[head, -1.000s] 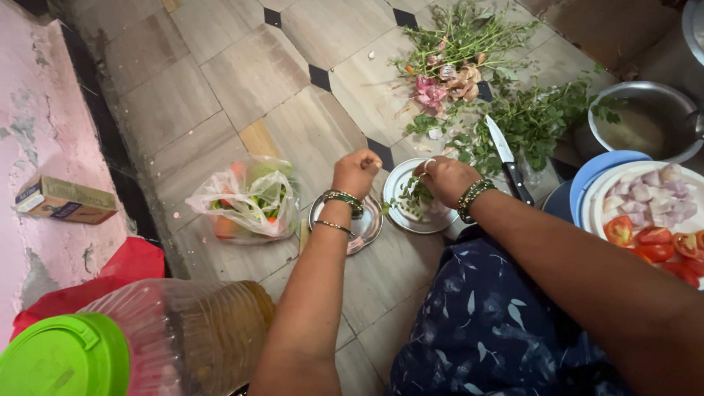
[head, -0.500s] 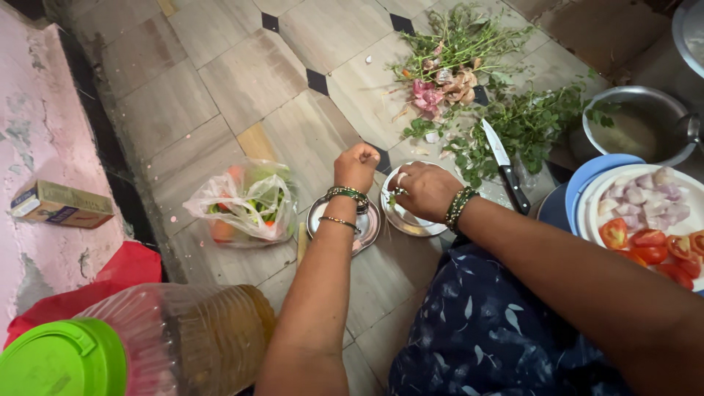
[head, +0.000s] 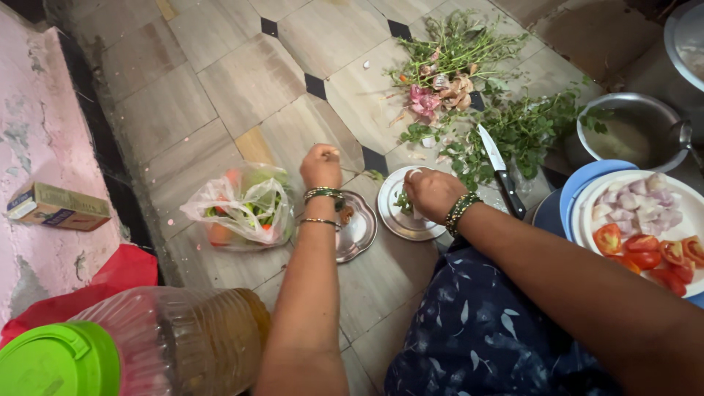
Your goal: The person cuts a tomato and onion by hand, peels garlic cloves, and removes leaves from sprigs of curry leaves.
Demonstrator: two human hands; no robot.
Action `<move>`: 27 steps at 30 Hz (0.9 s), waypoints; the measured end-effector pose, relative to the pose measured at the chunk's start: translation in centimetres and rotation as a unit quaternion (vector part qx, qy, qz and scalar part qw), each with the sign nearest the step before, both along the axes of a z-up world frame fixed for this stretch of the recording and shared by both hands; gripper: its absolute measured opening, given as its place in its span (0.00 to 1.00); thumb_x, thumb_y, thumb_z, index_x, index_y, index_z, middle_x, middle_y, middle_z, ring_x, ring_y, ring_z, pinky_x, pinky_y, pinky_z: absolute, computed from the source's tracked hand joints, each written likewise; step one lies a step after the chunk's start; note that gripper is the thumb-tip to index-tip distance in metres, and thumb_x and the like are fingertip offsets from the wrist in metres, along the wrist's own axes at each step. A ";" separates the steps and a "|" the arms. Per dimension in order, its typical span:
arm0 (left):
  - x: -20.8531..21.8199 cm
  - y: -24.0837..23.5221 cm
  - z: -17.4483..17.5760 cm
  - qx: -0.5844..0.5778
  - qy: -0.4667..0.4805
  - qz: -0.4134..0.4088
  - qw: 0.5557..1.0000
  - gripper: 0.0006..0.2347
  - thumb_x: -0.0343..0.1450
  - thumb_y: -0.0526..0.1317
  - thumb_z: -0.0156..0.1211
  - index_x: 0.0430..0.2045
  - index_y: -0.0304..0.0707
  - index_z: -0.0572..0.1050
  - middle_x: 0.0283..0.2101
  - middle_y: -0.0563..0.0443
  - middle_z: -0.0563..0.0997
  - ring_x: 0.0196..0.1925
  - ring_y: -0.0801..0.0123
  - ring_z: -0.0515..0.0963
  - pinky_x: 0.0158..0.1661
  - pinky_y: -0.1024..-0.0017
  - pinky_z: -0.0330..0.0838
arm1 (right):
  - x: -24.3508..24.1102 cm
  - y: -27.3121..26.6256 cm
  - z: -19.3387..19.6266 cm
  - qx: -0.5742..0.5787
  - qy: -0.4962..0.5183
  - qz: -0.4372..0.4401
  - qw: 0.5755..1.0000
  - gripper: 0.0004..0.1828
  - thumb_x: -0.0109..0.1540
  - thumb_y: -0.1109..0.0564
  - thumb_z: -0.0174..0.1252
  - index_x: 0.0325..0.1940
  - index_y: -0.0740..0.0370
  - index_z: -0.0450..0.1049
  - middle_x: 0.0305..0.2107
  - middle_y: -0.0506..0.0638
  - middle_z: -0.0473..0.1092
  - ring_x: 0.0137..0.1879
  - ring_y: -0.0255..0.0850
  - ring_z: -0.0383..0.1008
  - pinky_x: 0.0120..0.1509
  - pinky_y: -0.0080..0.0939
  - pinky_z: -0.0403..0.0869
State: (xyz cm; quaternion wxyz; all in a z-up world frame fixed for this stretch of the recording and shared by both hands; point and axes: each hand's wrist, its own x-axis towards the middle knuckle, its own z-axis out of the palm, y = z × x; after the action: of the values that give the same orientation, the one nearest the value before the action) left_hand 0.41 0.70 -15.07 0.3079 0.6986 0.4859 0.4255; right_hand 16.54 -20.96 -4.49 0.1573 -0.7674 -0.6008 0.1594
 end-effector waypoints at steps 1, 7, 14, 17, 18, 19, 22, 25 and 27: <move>-0.5 0.5 -0.1 -0.017 0.020 0.023 0.999 0.03 0.64 0.33 0.64 0.25 0.43 0.82 0.28 0.47 0.84 0.30 0.63 0.84 0.36 0.67 0.77 | 0.2 0.0 -0.4 0.000 0.000 0.001 1.000 0.15 0.66 0.48 0.50 0.43 0.58 0.76 0.39 0.60 0.76 0.46 0.57 0.77 0.52 0.56 0.74; -3.9 3.2 0.3 -0.019 0.059 0.088 0.994 0.02 0.64 0.36 0.67 0.26 0.42 0.81 0.30 0.46 0.84 0.32 0.60 0.83 0.37 0.65 0.77 | 2.5 -0.1 -3.1 -0.005 0.007 -0.010 1.000 0.16 0.69 0.49 0.48 0.48 0.59 0.77 0.41 0.62 0.76 0.48 0.58 0.77 0.56 0.54 0.74; -3.2 4.4 0.7 -0.054 0.026 0.102 0.993 0.02 0.63 0.36 0.67 0.25 0.40 0.81 0.28 0.48 0.84 0.31 0.61 0.84 0.38 0.67 0.77 | 2.3 0.5 -3.7 -0.002 0.014 -0.001 1.000 0.18 0.63 0.46 0.55 0.50 0.56 0.79 0.44 0.59 0.74 0.50 0.55 0.76 0.58 0.51 0.73; -0.4 5.5 0.1 -0.004 0.023 0.104 0.994 0.03 0.62 0.37 0.68 0.25 0.41 0.82 0.28 0.48 0.84 0.32 0.61 0.84 0.38 0.66 0.77 | 2.2 0.6 -3.4 -0.005 -0.022 0.026 0.999 0.20 0.59 0.45 0.58 0.51 0.55 0.79 0.43 0.58 0.73 0.50 0.55 0.76 0.57 0.51 0.73; 0.8 5.9 0.0 -0.004 0.022 0.101 0.995 0.03 0.62 0.37 0.68 0.25 0.41 0.82 0.28 0.48 0.84 0.32 0.61 0.84 0.38 0.66 0.77 | 2.2 0.6 -3.4 0.008 -0.045 0.043 0.998 0.19 0.60 0.44 0.59 0.50 0.56 0.79 0.41 0.58 0.73 0.49 0.55 0.76 0.55 0.52 0.73; 2.3 6.0 -0.1 0.005 0.019 0.101 0.995 0.03 0.62 0.37 0.68 0.24 0.41 0.82 0.28 0.47 0.84 0.32 0.60 0.84 0.39 0.66 0.77 | 2.3 0.5 -3.3 0.008 -0.046 0.040 0.998 0.19 0.60 0.44 0.59 0.50 0.56 0.79 0.41 0.58 0.73 0.49 0.55 0.76 0.55 0.52 0.73; 8.0 5.9 0.8 -0.030 -0.014 0.100 0.994 0.03 0.61 0.37 0.68 0.22 0.39 0.82 0.27 0.46 0.85 0.30 0.61 0.84 0.37 0.65 0.78 | 2.4 0.3 -3.4 -0.040 -0.091 0.034 0.995 0.15 0.65 0.44 0.56 0.41 0.55 0.80 0.42 0.53 0.73 0.51 0.50 0.76 0.55 0.49 0.76; 13.8 5.4 3.1 -0.181 -0.075 0.100 0.976 0.04 0.63 0.36 0.65 0.23 0.35 0.80 0.23 0.42 0.84 0.22 0.62 0.82 0.29 0.66 0.78 | 2.6 0.2 -3.9 -0.032 -0.067 0.008 0.997 0.11 0.62 0.50 0.55 0.39 0.56 0.79 0.43 0.53 0.72 0.49 0.49 0.77 0.52 0.49 0.77; 17.2 5.9 4.5 -0.288 -0.105 0.095 0.947 0.04 0.65 0.36 0.62 0.24 0.33 0.78 0.22 0.39 0.82 0.18 0.62 0.81 0.23 0.66 0.77 | 2.7 0.1 -4.1 0.002 -0.059 0.014 0.998 0.11 0.57 0.52 0.57 0.40 0.56 0.78 0.42 0.54 0.72 0.48 0.50 0.76 0.51 0.50 0.76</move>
State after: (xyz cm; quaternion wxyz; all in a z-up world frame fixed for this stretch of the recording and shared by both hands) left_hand 17.58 6.57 -10.61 0.5034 0.4825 0.6165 0.3656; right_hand 19.24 -20.86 -8.57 0.1209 -0.7668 -0.6199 0.1150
